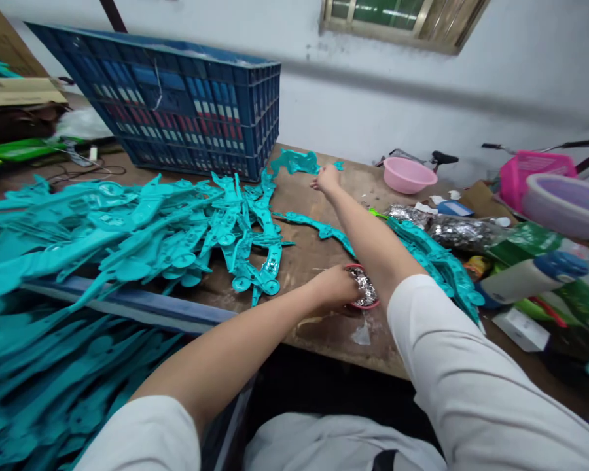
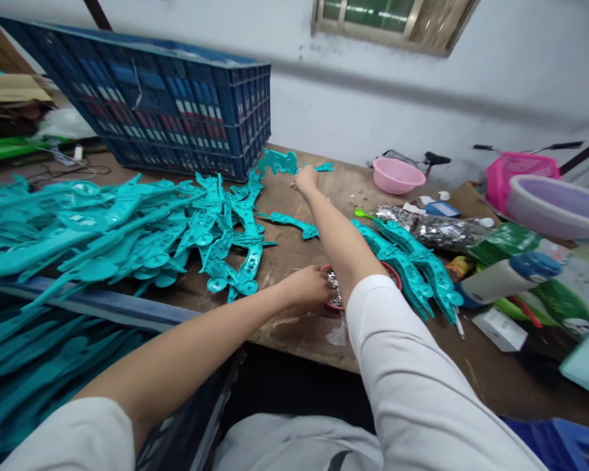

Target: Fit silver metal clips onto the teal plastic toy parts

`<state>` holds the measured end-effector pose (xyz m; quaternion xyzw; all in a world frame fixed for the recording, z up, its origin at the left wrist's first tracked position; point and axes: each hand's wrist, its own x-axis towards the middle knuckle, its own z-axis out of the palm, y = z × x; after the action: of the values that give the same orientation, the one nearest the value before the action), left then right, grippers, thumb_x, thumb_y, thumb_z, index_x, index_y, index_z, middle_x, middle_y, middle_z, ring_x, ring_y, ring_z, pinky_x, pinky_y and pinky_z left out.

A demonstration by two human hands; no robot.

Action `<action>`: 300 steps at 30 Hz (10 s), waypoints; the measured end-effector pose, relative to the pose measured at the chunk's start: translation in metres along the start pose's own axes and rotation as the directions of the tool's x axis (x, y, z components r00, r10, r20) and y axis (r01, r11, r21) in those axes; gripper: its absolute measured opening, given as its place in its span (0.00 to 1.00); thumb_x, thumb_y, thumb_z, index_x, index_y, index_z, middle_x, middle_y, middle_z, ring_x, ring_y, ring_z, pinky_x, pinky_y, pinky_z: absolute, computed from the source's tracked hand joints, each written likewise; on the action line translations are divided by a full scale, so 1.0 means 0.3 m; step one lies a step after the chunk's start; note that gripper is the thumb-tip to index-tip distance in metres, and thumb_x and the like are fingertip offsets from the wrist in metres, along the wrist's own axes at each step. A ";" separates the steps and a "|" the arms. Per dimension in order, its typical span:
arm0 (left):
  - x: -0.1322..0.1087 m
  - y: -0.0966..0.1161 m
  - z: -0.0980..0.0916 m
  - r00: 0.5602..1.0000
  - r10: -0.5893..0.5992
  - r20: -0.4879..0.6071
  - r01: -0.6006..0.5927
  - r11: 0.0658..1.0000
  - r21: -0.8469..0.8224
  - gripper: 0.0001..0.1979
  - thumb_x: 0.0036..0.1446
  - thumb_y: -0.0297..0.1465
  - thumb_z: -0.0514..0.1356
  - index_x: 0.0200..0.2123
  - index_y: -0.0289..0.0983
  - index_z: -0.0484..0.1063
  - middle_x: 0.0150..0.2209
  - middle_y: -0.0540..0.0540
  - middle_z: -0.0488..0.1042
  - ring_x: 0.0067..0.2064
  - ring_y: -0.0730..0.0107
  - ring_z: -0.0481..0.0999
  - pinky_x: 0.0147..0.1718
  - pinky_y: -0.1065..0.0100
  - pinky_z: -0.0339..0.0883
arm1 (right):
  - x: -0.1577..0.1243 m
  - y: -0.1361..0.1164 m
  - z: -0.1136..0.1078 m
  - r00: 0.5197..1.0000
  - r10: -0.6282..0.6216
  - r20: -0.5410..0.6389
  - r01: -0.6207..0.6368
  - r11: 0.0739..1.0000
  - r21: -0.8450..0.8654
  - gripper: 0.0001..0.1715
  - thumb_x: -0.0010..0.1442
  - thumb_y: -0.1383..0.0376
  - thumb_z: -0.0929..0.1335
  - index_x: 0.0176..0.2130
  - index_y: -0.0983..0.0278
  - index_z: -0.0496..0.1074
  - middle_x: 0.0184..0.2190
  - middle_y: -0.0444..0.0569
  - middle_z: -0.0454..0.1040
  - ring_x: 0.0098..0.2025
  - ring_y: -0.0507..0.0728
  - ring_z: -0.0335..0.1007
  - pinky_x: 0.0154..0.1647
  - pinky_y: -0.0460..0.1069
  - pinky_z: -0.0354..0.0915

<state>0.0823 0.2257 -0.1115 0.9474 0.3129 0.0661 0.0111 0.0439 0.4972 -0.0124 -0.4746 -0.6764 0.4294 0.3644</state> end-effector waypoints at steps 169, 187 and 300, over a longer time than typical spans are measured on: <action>-0.074 0.045 -0.014 0.743 -0.669 0.007 0.535 0.588 -0.606 0.24 0.72 0.47 0.69 0.58 0.37 0.94 0.56 0.45 0.96 0.55 0.54 0.89 0.69 0.46 0.85 | -1.282 0.538 -0.727 0.740 0.139 0.658 0.358 0.747 -0.560 0.05 0.73 0.69 0.81 0.41 0.61 0.90 0.39 0.53 0.91 0.40 0.63 0.82 0.43 0.55 0.61; -0.107 -0.017 0.053 0.833 -0.550 -0.054 0.488 0.778 -0.396 0.30 0.77 0.46 0.60 0.69 0.38 0.91 0.69 0.39 0.91 0.72 0.42 0.90 0.79 0.38 0.80 | -1.273 0.507 -0.719 0.680 0.250 0.690 0.374 0.691 -0.619 0.11 0.81 0.65 0.76 0.55 0.65 0.92 0.52 0.59 0.95 0.51 0.68 0.88 0.48 0.55 0.62; -0.090 0.024 0.114 0.743 -0.644 0.182 0.657 0.649 -0.383 0.31 0.78 0.52 0.55 0.70 0.56 0.90 0.88 0.57 0.75 0.94 0.37 0.61 0.95 0.23 0.55 | -1.257 0.450 -0.715 0.575 0.313 0.756 0.408 0.691 -0.597 0.09 0.82 0.65 0.76 0.58 0.63 0.86 0.50 0.58 0.91 0.47 0.67 0.82 0.45 0.55 0.56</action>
<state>0.0696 0.2047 -0.1482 0.7467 0.6091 0.1097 0.2438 0.3884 0.2117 -0.0913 -0.3031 -0.8886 0.2841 -0.1944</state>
